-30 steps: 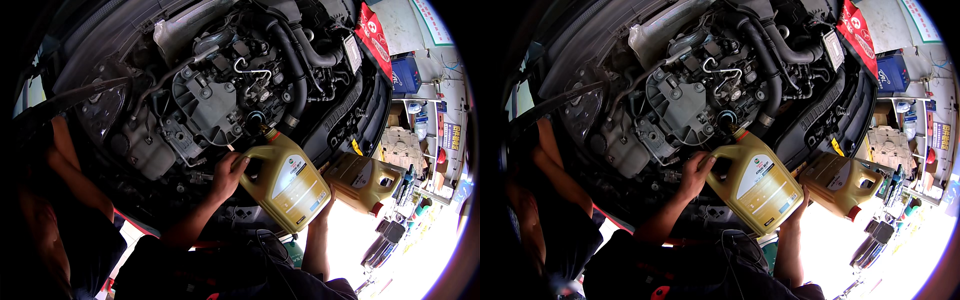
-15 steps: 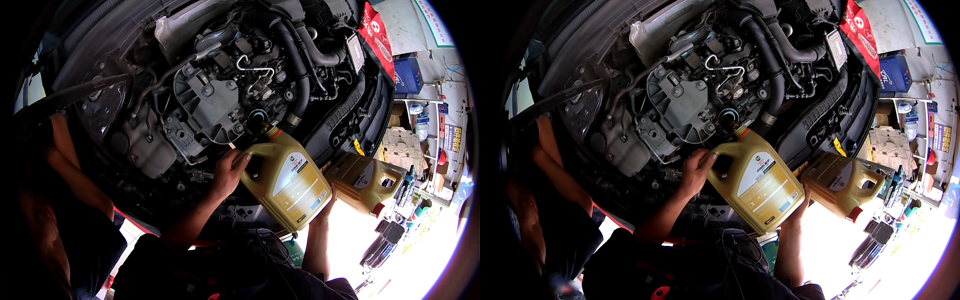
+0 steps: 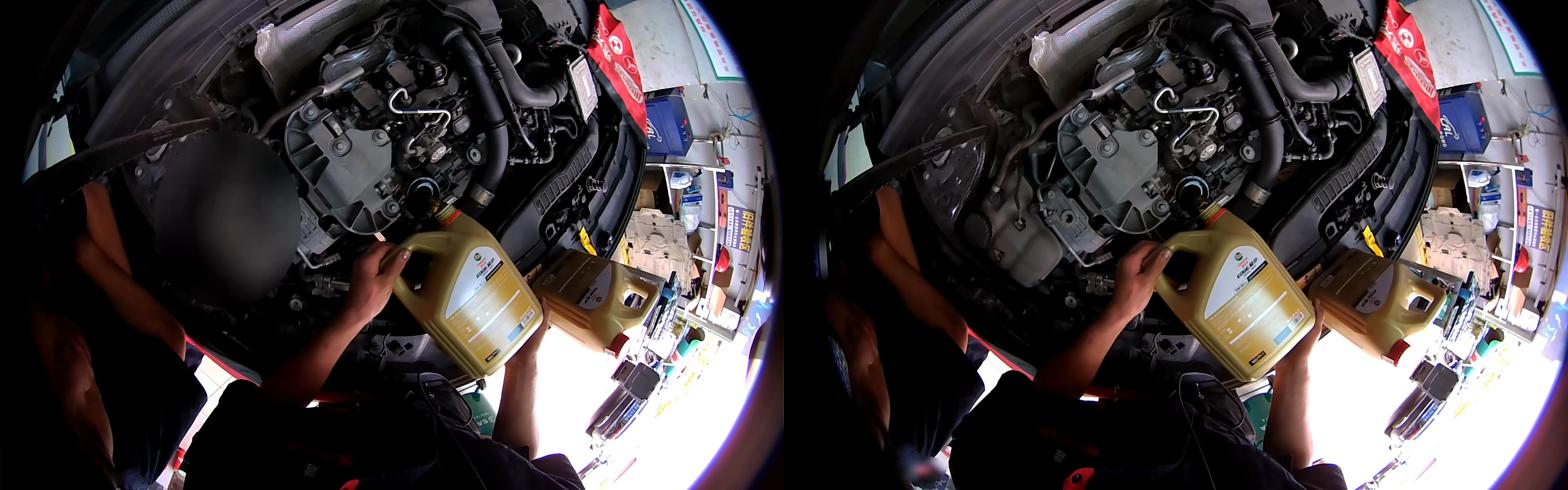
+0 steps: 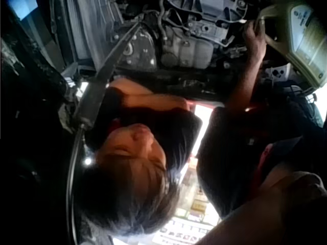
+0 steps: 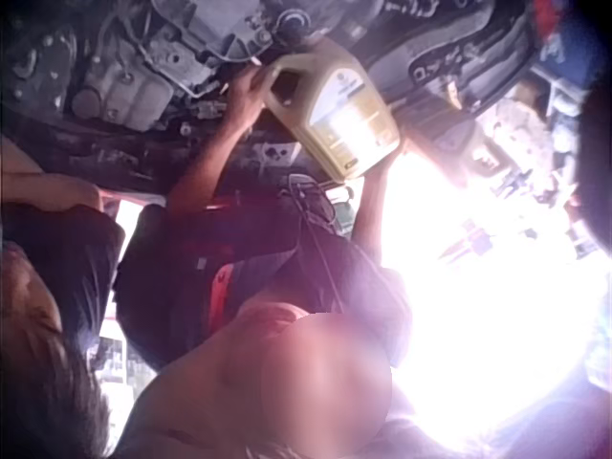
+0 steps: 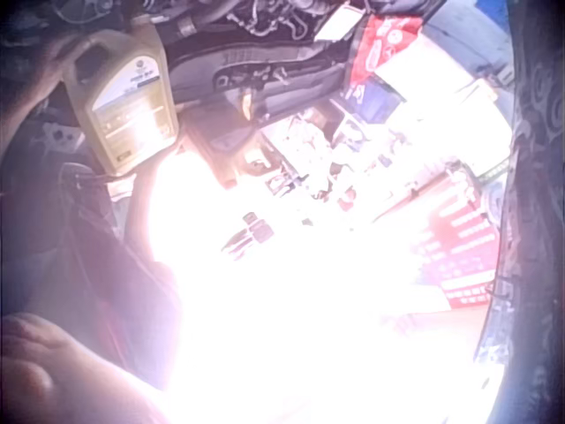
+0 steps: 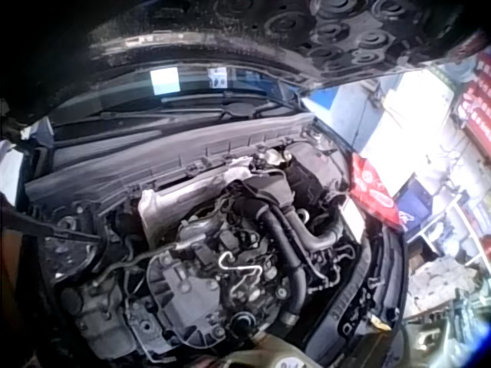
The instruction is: The person opens a container of engine oil and pours it into the car's engine through the oil filler opening. The person then closes the container and places it on the car's hood.
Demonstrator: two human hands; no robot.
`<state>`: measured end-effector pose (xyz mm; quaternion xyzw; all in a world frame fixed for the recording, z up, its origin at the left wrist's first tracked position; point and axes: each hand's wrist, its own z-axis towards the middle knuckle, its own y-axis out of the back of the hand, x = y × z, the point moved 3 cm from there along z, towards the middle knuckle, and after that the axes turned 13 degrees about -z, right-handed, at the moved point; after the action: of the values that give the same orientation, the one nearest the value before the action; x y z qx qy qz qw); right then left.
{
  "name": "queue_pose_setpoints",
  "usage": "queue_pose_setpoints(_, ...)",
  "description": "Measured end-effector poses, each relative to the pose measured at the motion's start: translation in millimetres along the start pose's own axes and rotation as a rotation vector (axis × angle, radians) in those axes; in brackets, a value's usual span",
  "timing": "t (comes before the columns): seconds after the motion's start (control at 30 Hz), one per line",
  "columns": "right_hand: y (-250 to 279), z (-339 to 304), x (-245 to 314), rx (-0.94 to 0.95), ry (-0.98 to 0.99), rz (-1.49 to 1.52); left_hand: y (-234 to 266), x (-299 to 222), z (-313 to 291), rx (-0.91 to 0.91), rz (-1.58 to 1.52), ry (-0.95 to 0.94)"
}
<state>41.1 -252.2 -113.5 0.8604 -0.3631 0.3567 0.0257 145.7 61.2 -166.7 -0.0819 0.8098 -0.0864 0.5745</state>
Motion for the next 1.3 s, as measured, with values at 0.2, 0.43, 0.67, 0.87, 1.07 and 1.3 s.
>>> queue_pose_setpoints(0.2,-2,-1,2,-0.024,-0.003,-0.014,1,6,1,-0.004,-0.01,-0.019)
queue_pose_setpoints(0.43,-3,0,1,-0.025,-0.008,-0.032,3,18,2,-0.006,-0.103,0.031)
queue_pose_setpoints(0.67,-5,0,1,0.02,-0.021,-0.004,4,24,4,-0.012,-0.092,0.023)
queue_pose_setpoints(0.87,-6,2,0,0.036,-0.028,0.007,5,28,5,-0.021,-0.119,0.046)
queue_pose_setpoints(1.07,-5,3,-2,0.044,-0.036,0.002,5,23,5,-0.025,-0.154,0.092)
queue_pose_setpoints(1.3,0,5,-3,0.078,-0.046,0.001,7,26,6,-0.012,-0.163,0.112)
